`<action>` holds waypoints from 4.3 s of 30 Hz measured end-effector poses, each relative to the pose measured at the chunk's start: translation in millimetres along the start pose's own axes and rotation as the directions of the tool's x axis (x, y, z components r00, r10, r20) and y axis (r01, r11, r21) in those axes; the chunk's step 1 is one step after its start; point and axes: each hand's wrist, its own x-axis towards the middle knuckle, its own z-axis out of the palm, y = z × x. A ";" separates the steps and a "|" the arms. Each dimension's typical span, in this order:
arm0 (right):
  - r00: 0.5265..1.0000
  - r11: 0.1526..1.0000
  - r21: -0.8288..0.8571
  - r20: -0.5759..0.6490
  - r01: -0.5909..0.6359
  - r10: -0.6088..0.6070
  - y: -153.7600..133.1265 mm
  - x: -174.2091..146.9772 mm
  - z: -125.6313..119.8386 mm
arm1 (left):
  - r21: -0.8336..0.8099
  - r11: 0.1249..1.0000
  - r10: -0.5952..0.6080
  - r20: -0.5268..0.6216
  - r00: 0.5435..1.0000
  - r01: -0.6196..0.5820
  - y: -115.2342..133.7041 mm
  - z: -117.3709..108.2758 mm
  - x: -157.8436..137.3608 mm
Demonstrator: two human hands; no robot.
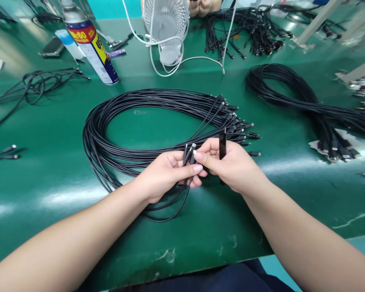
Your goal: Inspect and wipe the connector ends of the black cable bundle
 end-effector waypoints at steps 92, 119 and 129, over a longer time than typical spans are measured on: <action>0.780 -0.138 -0.958 0.285 0.251 -0.557 -11.2 -31.8 -2.1 | -0.072 0.994 0.078 -0.019 0.997 -0.079 3.4 3.2 -0.7; 0.835 -0.101 -0.971 0.238 0.216 -0.497 -17.0 -35.0 -3.9 | -0.032 0.998 0.061 -0.028 0.998 -0.062 3.3 2.1 -0.2; 0.820 -0.137 -0.970 0.243 0.201 -0.518 -16.9 -36.3 -4.8 | -0.003 0.999 0.054 -0.031 0.998 -0.054 1.8 -0.9 -0.1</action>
